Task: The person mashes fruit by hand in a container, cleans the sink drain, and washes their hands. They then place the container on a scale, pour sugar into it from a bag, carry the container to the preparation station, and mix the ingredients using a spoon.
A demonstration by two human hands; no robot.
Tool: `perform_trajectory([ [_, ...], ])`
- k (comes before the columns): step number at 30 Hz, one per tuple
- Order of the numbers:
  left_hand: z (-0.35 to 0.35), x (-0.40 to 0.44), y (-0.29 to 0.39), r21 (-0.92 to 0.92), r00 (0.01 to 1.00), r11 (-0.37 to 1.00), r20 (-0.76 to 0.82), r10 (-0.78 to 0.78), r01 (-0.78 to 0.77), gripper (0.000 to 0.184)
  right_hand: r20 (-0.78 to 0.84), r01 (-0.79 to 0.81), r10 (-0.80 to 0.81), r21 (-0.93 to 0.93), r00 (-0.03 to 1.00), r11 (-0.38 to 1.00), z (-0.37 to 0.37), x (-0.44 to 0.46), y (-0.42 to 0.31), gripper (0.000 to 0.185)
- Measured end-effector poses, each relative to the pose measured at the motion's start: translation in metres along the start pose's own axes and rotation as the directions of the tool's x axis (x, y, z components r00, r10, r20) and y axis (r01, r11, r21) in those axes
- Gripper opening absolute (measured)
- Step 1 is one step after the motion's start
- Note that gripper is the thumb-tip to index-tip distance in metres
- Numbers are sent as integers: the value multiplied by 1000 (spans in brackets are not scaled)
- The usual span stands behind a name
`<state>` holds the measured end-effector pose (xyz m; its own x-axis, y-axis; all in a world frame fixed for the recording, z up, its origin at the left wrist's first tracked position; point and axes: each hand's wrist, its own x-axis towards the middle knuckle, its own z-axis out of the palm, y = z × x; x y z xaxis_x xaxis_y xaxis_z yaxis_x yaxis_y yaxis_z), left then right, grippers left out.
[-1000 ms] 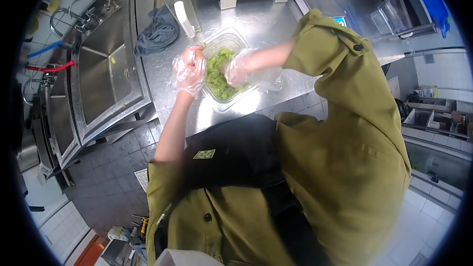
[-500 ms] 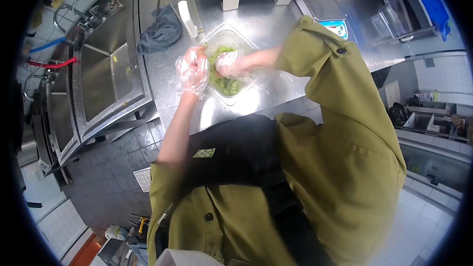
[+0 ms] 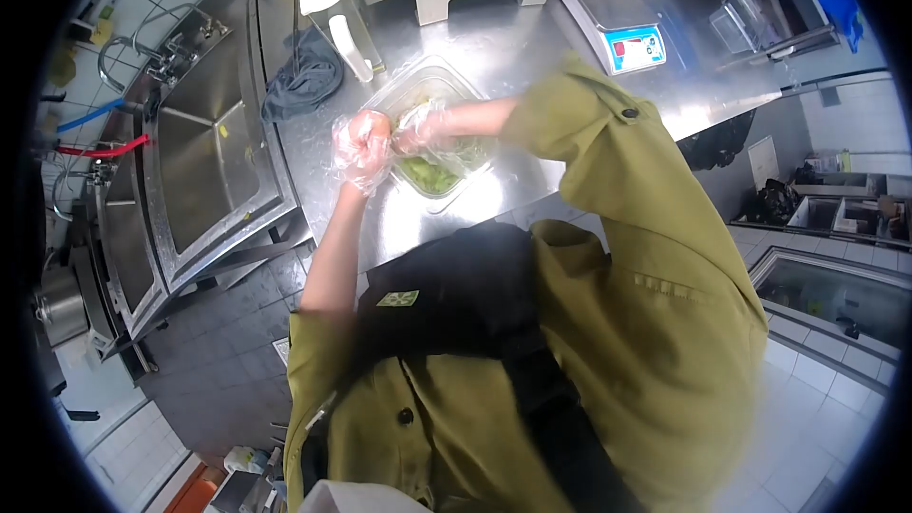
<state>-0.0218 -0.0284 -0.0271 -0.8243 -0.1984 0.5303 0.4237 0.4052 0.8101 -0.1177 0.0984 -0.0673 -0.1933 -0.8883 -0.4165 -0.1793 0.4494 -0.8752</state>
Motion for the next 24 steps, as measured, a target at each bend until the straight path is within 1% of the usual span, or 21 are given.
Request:
perform_trajectory([
  [1, 1, 1, 1, 29, 1000, 999, -5, 16, -16, 15, 15, -129, 128, 107, 992, 986, 2, 4, 2, 31],
  [2, 0, 3, 6, 14, 999, 999, 14, -51, 51, 15, 30, -255, 254, 212, 967, 944, 4, 7, 2, 30],
  [3, 1, 3, 5, 31, 999, 999, 2, -34, 34, 14, 6, -38, 37, 23, 999, 999, 2, 9, 11, 30],
  [4, 3, 3, 3, 49, 1000, 999, -15, -17, 18, 13, 29, 183, -181, -171, 983, 968, -1, 7, 13, 29],
  [5, 3, 1, 2, 69, 999, 998, -33, -4, 6, 13, 53, 189, -181, -276, 982, 942, -2, 8, 15, 28],
  [6, 2, 0, 2, 76, 1000, 997, -18, -15, 16, 12, 77, 197, -182, -378, 980, 905, -2, 9, 17, 27],
  [7, 0, 1, 4, 84, 1000, 996, -3, -28, 28, 12, 49, -4, 26, -405, 998, 914, -1, -6, -21, 26],
  [8, 0, 0, 5, 89, 999, 995, 12, -40, 39, 12, 14, -204, 233, -428, 972, 880, 0, -13, -42, 27],
  [9, 1, -1, 5, 95, 999, 995, 5, -43, 42, 11, 42, 53, -35, -595, 998, 802, -6, -11, -27, 24],
  [10, 3, -1, 4, 99, 999, 994, -2, -43, 43, 11, 120, 283, -290, -726, 949, 627, -17, -8, 0, 23],
  [11, 4, -1, 2, 103, 999, 994, -8, -42, 43, 10, 239, 459, -503, -805, 831, 375, -22, -10, 1, 23],
  [12, 4, 0, 0, 104, 1000, 994, -5, -23, 23, 11, 218, 396, -378, -770, 900, 501, -24, -10, 1, 20],
  [14, 5, -1, -4, 102, 1000, 995, 5, 11, -11, 12, 76, 350, -377, -574, 923, 740, -23, -23, -10, 20],
  [15, 5, -1, -5, 100, 1000, 995, -2, -2, 2, 12, 14, 330, -377, -514, 926, 792, -21, -24, -8, 19],
  [16, 6, -1, -6, 97, 1000, 995, -7, -12, 13, 12, -49, 316, -376, -448, 925, 836, -20, -25, -6, 19],
  [19, 6, 1, -3, 117, 1000, 993, -13, -18, 19, 12, -190, 306, -419, -436, 888, 846, -13, -23, 4, 19],
  [21, 5, 1, -1, 126, 1000, 992, -8, -20, 21, 12, -252, 309, -433, -411, 866, 858, -9, -26, 1, 19],
  [22, 5, 0, -2, 123, 1000, 992, -1, -24, 23, 12, -133, 402, -586, -605, 799, 687, -12, -24, 7, 20],
  [23, 5, 1, -1, 120, 1000, 992, 6, -26, 25, 12, 19, 469, -697, -752, 717, 463, -19, -20, 15, 21],
  [24, 4, 2, 2, 124, 999, 992, 10, -31, 30, 11, 194, 507, -756, -838, 625, 204, -24, -18, 24, 23],
])
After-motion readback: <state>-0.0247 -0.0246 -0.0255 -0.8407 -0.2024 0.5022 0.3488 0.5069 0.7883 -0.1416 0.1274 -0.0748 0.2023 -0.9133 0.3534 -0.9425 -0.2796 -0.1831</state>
